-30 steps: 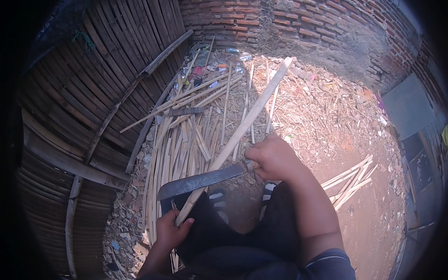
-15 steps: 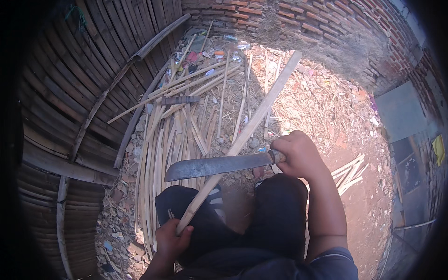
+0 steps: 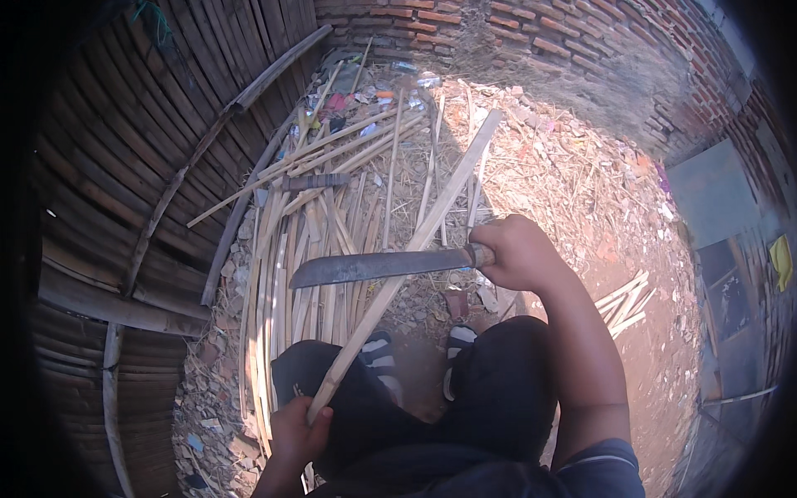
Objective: The person uses a cleaver-like tool to shave a long strip of bamboo while sitting on the ground, then moves the strip to the side.
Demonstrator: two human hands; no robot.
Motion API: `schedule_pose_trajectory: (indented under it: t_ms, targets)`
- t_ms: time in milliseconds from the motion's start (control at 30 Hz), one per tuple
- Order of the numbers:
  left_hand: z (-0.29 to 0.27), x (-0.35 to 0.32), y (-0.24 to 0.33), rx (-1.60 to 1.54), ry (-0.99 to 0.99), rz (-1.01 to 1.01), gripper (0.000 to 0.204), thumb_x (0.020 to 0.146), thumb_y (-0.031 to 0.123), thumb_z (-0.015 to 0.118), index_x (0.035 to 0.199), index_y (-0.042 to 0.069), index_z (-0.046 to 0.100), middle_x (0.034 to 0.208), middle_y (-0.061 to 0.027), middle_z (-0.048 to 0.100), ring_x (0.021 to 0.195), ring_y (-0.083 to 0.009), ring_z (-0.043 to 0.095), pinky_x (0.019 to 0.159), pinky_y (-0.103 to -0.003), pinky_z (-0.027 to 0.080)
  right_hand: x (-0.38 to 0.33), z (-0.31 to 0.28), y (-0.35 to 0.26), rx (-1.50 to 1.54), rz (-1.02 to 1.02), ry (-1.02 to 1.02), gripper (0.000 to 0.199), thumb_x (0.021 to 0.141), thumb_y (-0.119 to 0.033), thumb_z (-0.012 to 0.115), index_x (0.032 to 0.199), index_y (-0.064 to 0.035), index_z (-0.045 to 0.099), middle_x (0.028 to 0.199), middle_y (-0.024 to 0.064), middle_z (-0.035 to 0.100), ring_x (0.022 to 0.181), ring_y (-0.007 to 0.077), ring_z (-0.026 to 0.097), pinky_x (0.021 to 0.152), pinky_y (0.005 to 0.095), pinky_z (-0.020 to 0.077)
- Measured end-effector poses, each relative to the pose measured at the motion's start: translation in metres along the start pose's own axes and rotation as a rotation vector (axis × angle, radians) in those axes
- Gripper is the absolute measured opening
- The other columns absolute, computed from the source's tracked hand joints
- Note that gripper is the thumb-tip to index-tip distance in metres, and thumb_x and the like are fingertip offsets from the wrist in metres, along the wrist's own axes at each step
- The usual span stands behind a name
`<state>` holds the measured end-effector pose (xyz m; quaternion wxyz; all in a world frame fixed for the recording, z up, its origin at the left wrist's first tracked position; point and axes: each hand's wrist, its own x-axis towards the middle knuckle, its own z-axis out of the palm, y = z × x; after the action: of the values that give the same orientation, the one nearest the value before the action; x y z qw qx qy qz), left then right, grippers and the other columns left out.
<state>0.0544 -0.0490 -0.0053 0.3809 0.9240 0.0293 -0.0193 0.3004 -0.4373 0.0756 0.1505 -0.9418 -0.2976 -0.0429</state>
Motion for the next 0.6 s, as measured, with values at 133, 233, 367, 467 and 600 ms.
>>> schedule_pose_trajectory:
  t_ms: [133, 233, 367, 467, 600]
  targets:
    - [0.009, 0.008, 0.012, 0.05, 0.017, -0.037, 0.032, 0.093, 0.033, 0.082, 0.093, 0.003, 0.071, 0.073, -0.0182, 0.071, 0.066, -0.0399, 0.073, 0.06, -0.048, 0.058, 0.0, 0.014, 0.023, 0.093, 0.361, 0.149, 0.029, 0.077, -0.016, 0.084, 0.102, -0.0075, 0.073, 0.088, 0.0162, 0.072, 0.089, 0.0406, 0.072, 0.078, 0.0484, 0.0568]
    - [0.01, 0.006, 0.005, 0.041, 0.008, -0.054, 0.033, 0.092, 0.034, 0.083, 0.092, 0.003, 0.071, 0.071, -0.0176, 0.07, 0.064, -0.0389, 0.073, 0.059, -0.047, 0.058, -0.013, 0.034, 0.032, 0.195, 0.102, 0.054, 0.037, 0.072, -0.013, 0.084, 0.106, -0.0073, 0.072, 0.09, 0.0151, 0.073, 0.089, 0.041, 0.071, 0.08, 0.0491, 0.0567]
    - [0.003, 0.004, 0.01, 0.011, -0.054, -0.091, 0.032, 0.09, 0.032, 0.085, 0.09, 0.004, 0.072, 0.067, -0.0149, 0.069, 0.06, -0.0343, 0.072, 0.057, -0.043, 0.057, -0.018, 0.027, 0.043, 0.173, 0.053, 0.044, 0.029, 0.068, -0.009, 0.081, 0.095, -0.0065, 0.072, 0.081, 0.0134, 0.071, 0.079, 0.0389, 0.069, 0.072, 0.0466, 0.0535]
    - [-0.004, 0.003, 0.018, -0.029, -0.084, -0.129, 0.028, 0.088, 0.029, 0.087, 0.089, 0.005, 0.072, 0.062, -0.011, 0.066, 0.055, -0.0273, 0.07, 0.054, -0.038, 0.054, -0.026, 0.029, 0.063, 0.255, 0.368, 0.174, 0.03, 0.072, -0.009, 0.088, 0.098, -0.0058, 0.074, 0.086, 0.0178, 0.071, 0.081, 0.04, 0.07, 0.074, 0.0461, 0.0542]
    - [-0.012, -0.004, 0.038, -0.016, -0.081, -0.171, 0.028, 0.088, 0.027, 0.087, 0.087, 0.004, 0.071, 0.059, -0.0091, 0.063, 0.054, -0.0247, 0.069, 0.053, -0.036, 0.052, -0.029, 0.027, 0.066, 0.226, 0.331, 0.198, 0.031, 0.071, -0.008, 0.087, 0.099, -0.0048, 0.074, 0.086, 0.0182, 0.071, 0.085, 0.0407, 0.071, 0.075, 0.046, 0.0551]
